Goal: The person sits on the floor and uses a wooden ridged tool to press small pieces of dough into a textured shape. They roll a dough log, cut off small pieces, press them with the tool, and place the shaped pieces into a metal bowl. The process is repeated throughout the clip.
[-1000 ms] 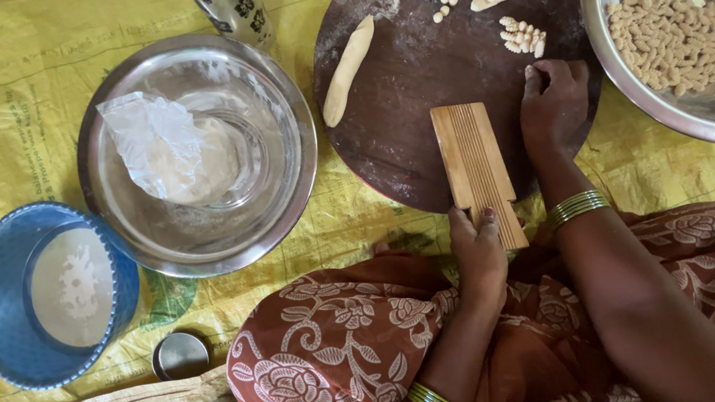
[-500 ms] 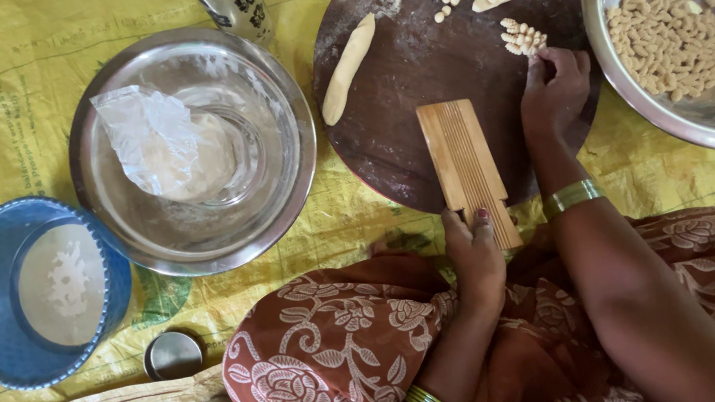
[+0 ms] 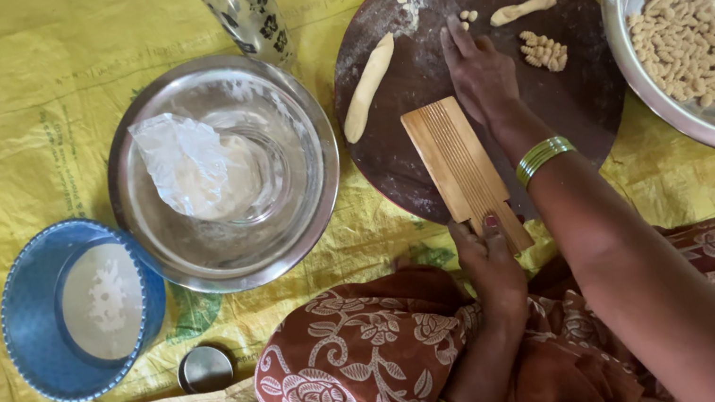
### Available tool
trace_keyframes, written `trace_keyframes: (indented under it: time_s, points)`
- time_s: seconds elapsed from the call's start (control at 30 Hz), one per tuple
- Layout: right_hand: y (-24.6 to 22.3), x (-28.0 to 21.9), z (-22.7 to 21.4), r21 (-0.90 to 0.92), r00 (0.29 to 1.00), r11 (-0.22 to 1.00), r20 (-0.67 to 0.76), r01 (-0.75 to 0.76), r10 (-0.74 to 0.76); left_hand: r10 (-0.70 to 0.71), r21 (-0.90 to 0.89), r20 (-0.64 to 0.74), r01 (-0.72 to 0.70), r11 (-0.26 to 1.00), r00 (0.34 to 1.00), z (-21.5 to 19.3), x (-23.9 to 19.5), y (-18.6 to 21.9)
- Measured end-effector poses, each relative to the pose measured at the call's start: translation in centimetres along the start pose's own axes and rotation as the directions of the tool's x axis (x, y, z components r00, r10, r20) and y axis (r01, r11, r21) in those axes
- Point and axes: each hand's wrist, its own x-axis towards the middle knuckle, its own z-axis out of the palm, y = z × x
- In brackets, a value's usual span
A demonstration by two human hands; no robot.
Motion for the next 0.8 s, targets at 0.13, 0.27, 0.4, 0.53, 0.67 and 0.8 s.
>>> trace_keyframes:
  time_s: [0.13,0.27,0.4,0.53,0.67,0.8]
  points:
    - [-0.6,-3.9,0.0,0.133,0.991,0.989,-0.109,-0.067,0.082,0.123,0.049,0.004,-0.123,0.991,0.992,-0.4,1.0,-1.4]
    - [-0.8,-9.3,-0.9,0.409,0.916,0.902,-0.293,-0.139,0.274,0.098,-0.007,0.036,-0.098,0.995,0.995,-0.3,1.5,-2.9]
    - [0.7,-12.3,-2.6,0.737,0.834,0.595,-0.077,-0.321,0.546,-0.043,0.149,0.099,0.028,0.988,0.994,-0.5,1.2,-2.6]
    - [3.3,-15.7,-3.8,0.901,0.721,-0.124,0.409,-0.415,0.558,-0.179,0.221,0.094,0.154,0.963,0.979,-0.6,0.8,-3.4]
    - [3.7,-16.9,-3.7,0.935,0.857,0.084,0.278,-0.346,0.435,-0.147,0.325,0.068,0.117,0.938,0.987,-0.5,1.3,-3.5]
    - [2.9,-17.1,-3.7,0.876,0.957,0.422,0.129,-0.233,0.260,-0.222,0.313,0.119,0.176,0.933,0.968,-1.0,0.4,-2.2]
